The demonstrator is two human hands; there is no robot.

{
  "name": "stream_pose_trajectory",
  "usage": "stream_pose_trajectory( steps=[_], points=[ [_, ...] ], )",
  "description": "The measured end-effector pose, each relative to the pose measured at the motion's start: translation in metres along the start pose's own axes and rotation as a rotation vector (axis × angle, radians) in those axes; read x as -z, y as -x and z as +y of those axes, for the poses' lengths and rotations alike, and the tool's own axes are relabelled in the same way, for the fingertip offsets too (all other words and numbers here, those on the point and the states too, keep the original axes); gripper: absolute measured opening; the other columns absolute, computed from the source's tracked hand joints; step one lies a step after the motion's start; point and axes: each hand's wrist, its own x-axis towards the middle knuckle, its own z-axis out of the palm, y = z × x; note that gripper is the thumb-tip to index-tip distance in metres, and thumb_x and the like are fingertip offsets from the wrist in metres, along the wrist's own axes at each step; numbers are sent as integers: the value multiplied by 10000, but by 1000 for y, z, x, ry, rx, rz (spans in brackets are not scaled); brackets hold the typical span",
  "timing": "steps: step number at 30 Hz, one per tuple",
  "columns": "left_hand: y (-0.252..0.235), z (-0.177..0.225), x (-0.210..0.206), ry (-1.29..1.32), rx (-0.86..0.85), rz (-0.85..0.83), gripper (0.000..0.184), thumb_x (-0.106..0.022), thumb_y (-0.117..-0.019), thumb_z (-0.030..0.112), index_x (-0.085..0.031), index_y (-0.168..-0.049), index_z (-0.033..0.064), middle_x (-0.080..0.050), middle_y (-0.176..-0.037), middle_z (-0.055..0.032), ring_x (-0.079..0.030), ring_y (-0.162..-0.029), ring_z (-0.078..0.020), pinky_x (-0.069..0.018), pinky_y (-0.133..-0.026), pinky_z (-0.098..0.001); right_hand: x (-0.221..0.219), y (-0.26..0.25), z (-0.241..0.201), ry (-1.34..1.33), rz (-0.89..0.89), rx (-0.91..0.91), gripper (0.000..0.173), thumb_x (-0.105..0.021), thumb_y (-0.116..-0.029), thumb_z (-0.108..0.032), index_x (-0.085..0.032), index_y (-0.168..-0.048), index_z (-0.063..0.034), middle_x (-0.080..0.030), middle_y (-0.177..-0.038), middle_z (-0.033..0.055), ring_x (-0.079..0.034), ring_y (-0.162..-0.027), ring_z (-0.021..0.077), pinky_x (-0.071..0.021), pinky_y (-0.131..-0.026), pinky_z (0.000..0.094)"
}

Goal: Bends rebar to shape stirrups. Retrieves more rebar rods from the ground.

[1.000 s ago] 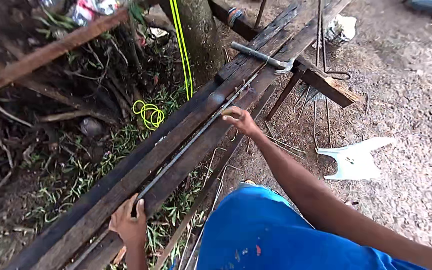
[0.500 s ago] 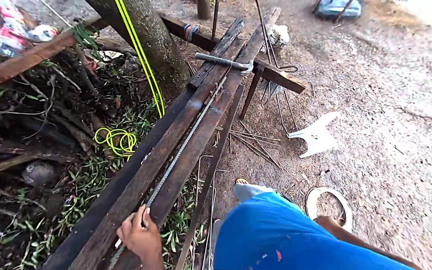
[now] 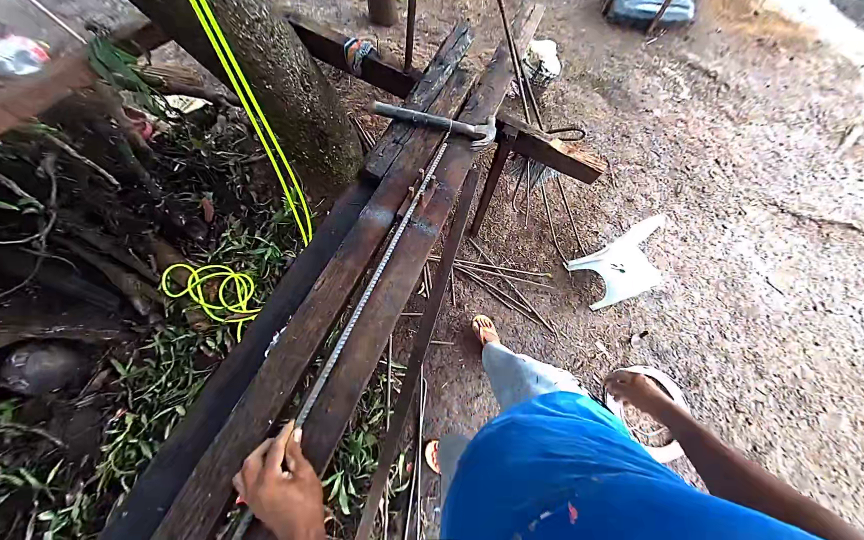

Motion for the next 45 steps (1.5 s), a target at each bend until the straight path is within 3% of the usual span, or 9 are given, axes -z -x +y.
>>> stream_pose_trajectory(
  steps=[6,9,13,16,22,30,37,42,45],
  points=[
    [-19,12,23,-120,89,-277,295,-604,-1016,215,-741,-1165,1,-687,-1165,-272,-621,-1157,-452,-446,-1041,-598,69,-101,-156,48,2,312,336,-504,-1077,-194,-629,-1321,0,-692,-1187,224,-698,-1044,331,-546,-960,517],
    [-42,66,13,-178,177,-326,317,-596,-1026,220,-713,-1229,7,-684,-1220,-257,-620,-1194,-439,-455,-1053,-597,110,-145,-258,179,35,484,342,-496,-1087,-212,-646,-1311,-2,-696,-1185,237,-682,-1089,377,-504,-1006,583],
    [-88,167,-45,-163,232,-312,339,-624,-1009,199,-687,-1265,-13,-666,-1261,-272,-602,-1222,-468,-451,-1060,-619,159,-196,-370,184,136,650,321,-530,-1082,-262,-686,-1258,-44,-718,-1103,245,-694,-1009,449,-497,-912,709],
    [-118,211,-90,-220,252,-351,352,-623,-1012,196,-671,-1310,13,-653,-1301,-256,-573,-1264,-472,-421,-1089,-619,191,-225,-454,130,136,721,390,-495,-1088,-322,-669,-1263,-20,-714,-1122,236,-699,-1039,408,-511,-959,659],
    [-144,225,-130,-263,257,-362,289,-632,-1008,163,-720,-1255,42,-675,-1223,-252,-615,-1195,-440,-463,-1053,-584,193,-254,-563,-31,94,725,589,-414,-1072,-547,-644,-1244,-32,-718,-1055,190,-722,-937,320,-560,-899,559],
    [-136,210,-142,-183,139,-167,203,-685,-953,103,-781,-1119,36,-713,-1089,-229,-657,-1090,-396,-499,-1000,-522,158,-240,-591,3,82,552,818,-626,-921,-679,-462,-1448,-74,-667,-1197,260,-653,-1124,437,-493,-947,665],
    [-138,207,-140,-168,120,-235,239,-603,-1002,111,-772,-1155,39,-718,-1129,-228,-667,-1088,-408,-504,-993,-544,147,-238,-590,-407,-258,302,680,-503,-1013,-637,-525,-1376,-63,-707,-1082,172,-733,-790,263,-623,-679,409],
    [-136,217,-146,-175,132,-175,228,-612,-998,107,-777,-1143,43,-715,-1090,-215,-656,-1067,-397,-502,-987,-519,137,-235,-582,-462,-145,396,601,-472,-1049,-580,-548,-1329,-53,-678,-1126,183,-734,-868,296,-638,-712,481],
    [-136,221,-153,-188,146,-125,216,-625,-989,100,-784,-1128,50,-719,-1079,-210,-657,-1058,-392,-495,-985,-523,141,-223,-573,-386,37,625,504,-458,-1074,-507,-576,-1263,-54,-719,-1001,119,-749,-814,222,-644,-749,453]
  ],
)
